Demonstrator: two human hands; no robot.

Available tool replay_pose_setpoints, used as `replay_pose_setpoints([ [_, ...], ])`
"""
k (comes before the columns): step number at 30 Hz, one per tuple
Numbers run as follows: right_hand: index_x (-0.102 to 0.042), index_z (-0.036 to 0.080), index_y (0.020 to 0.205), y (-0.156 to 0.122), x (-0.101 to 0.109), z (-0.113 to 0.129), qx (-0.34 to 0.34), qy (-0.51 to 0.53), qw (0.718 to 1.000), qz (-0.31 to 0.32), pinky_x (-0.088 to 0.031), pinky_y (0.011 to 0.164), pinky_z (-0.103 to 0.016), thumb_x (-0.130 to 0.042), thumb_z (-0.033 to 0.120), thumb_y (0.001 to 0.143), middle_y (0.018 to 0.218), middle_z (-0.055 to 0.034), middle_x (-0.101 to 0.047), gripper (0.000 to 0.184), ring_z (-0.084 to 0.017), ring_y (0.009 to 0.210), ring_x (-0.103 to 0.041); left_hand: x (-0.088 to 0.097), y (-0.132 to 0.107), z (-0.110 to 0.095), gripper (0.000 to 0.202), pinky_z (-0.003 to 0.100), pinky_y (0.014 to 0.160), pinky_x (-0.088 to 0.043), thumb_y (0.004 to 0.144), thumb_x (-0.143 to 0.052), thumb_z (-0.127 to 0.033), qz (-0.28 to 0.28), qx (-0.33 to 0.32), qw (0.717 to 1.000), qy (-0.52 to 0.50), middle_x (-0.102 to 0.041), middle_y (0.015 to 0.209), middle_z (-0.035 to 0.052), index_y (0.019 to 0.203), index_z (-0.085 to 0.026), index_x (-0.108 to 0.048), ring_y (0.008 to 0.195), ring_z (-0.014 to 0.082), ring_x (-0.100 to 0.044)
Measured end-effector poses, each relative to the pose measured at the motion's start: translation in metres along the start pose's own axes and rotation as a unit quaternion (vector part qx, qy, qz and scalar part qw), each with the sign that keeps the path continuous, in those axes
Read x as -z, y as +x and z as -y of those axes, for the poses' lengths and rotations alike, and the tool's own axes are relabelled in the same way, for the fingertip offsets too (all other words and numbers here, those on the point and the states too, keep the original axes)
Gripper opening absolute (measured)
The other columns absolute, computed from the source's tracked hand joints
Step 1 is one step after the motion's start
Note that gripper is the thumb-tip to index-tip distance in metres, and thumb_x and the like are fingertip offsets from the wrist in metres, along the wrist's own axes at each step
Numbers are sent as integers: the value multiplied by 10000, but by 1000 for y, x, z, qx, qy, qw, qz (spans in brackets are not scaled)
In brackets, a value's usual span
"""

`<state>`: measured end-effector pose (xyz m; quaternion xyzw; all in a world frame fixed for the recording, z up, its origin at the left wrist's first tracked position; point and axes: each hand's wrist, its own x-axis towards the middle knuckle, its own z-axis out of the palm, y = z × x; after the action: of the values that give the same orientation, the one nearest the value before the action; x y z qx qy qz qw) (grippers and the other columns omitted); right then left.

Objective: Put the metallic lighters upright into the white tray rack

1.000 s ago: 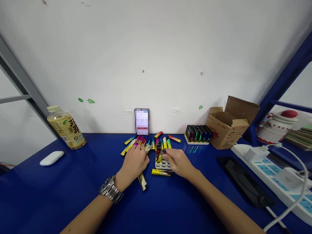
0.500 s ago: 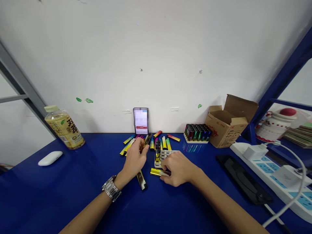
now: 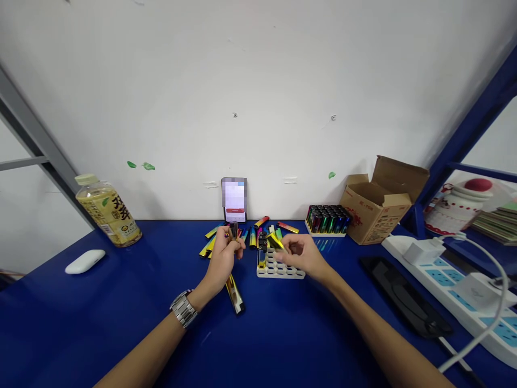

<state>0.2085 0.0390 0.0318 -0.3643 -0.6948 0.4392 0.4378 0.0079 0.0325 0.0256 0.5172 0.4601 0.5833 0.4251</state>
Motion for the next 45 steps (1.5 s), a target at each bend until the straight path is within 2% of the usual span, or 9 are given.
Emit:
replay_pose_setpoints([
  [2, -527, 176, 649, 4, 8, -9, -10, 26, 997, -66, -346, 444, -217, -681, 493, 683, 584, 23, -497, 355, -103, 526, -456, 1, 0, -1, 87, 209, 464, -345, 754, -490, -265, 7, 4, 1000, -21, -483, 542, -75, 800, -199, -457, 450, 78, -424],
  [7, -553, 178, 838, 9, 17, -30, -60, 24, 993, -104, -335, 361, -214, -612, 583, 724, 615, 11, -574, 425, -113, 445, -489, 2, 0, -1, 498, 198, 365, -225, 847, -369, -563, 1, 83, 994, -67, -287, 382, -72, 525, -187, -428, 330, 53, -256],
  [11, -650, 142, 769, 9, 15, -33, -33, -43, 994, -92, -328, 427, -230, -663, 518, 703, 546, 21, -504, 382, -91, 457, -402, 0, -2, -7, 468, 184, 325, -137, 819, -368, -465, -26, 147, 986, -73, -212, 339, -78, 433, -207, -306, 284, 42, -173],
  [20, -606, 159, 650, 9, 13, -31, -19, 32, 985, -167, -300, 459, -242, -691, 521, 683, 515, 40, -429, 373, -87, 468, -356, -2, -4, -10, 483, 187, 325, -138, 826, -368, -470, -26, 170, 984, -52, -204, 346, -75, 424, -209, -312, 290, 44, -166],
  [27, -557, 184, 735, 11, 13, -39, 18, 17, 974, -225, -432, 563, -251, -549, 607, 789, 674, -7, -570, 426, -135, 608, -526, -3, -6, -1, 537, 223, 374, -227, 878, -300, -548, 20, 103, 994, -4, -300, 390, -52, 481, -201, -399, 341, 73, -267],
  [30, -535, 189, 729, 11, 13, -40, 13, 20, 979, -201, -463, 628, -273, -517, 607, 815, 714, -29, -611, 428, -153, 665, -578, -4, -8, 2, 498, 255, 536, -398, 885, -330, -588, 66, 32, 996, 45, -507, 574, -7, 658, -181, -510, 539, 121, -477],
  [33, -541, 184, 704, 10, 14, -41, 9, -2, 982, -187, -456, 608, -271, -515, 606, 819, 692, -31, -607, 439, -146, 633, -554, -3, -9, 3, 380, 270, 653, -417, 879, -419, -552, 119, -49, 985, 112, -533, 740, -4, 784, -193, -497, 697, 138, -500],
  [40, -501, 196, 708, 9, 14, -39, 3, 15, 984, -176, -480, 623, -288, -521, 606, 818, 661, -27, -636, 425, -152, 610, -585, 2, -9, -2, 245, 242, 593, -335, 879, -501, -415, 140, -122, 961, 204, -426, 691, -41, 776, -195, -470, 629, 107, -405],
  [45, -440, 216, 756, 8, 12, -36, 7, 44, 984, -171, -472, 591, -270, -517, 551, 852, 574, 22, -604, 357, -137, 543, -587, -1, -14, 0, 241, 226, 467, -301, 902, -455, -445, 182, -75, 971, 139, -412, 601, -83, 858, -209, -439, 432, 71, -390],
])
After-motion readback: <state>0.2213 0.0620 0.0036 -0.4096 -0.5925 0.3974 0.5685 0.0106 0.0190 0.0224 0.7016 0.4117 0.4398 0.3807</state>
